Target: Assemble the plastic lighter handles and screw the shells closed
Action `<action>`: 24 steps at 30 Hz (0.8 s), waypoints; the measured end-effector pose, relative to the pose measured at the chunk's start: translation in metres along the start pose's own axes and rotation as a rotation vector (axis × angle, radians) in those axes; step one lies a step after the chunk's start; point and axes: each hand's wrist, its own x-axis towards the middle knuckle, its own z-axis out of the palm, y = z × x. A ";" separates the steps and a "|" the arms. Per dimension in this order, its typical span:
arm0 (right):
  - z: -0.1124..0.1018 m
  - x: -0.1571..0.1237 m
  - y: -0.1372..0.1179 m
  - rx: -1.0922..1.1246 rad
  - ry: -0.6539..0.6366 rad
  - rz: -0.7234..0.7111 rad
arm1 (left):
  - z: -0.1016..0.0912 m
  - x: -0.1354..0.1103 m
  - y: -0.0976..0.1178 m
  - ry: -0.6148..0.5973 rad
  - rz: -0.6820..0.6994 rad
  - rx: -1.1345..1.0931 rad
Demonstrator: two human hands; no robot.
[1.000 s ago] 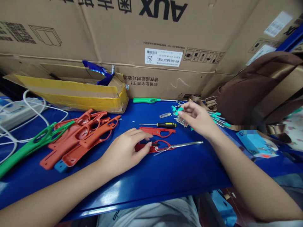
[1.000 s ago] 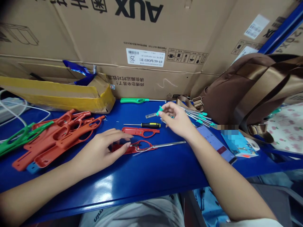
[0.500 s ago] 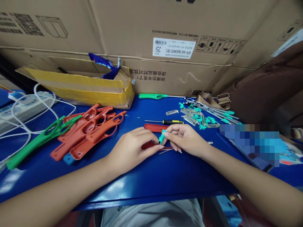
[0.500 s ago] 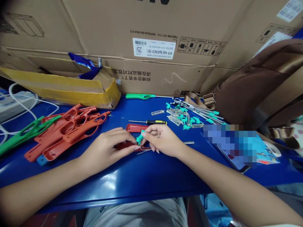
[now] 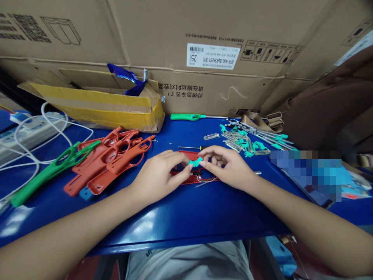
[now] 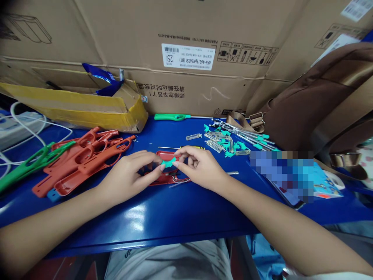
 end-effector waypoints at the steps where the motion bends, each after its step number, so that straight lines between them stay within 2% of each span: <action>1: -0.003 0.000 0.001 -0.094 0.016 -0.112 | 0.000 0.001 -0.001 -0.009 0.002 -0.006; 3: -0.010 0.000 0.003 -0.254 -0.024 -0.331 | 0.000 0.001 -0.001 -0.034 0.025 -0.012; 5: -0.016 0.000 0.004 -0.345 -0.100 -0.456 | 0.001 0.001 0.000 -0.064 0.043 -0.022; 11: -0.022 0.001 0.004 -0.465 -0.171 -0.544 | 0.004 0.001 0.004 -0.104 -0.028 -0.198; 16: -0.025 0.000 0.000 -0.504 -0.206 -0.541 | 0.005 0.001 0.000 -0.072 0.013 -0.112; 19: -0.033 -0.002 -0.005 -0.485 -0.219 -0.454 | 0.006 0.000 -0.003 -0.047 0.052 -0.048; 24: -0.050 -0.004 -0.012 -0.433 -0.326 -0.322 | 0.005 -0.001 -0.004 -0.117 0.125 0.029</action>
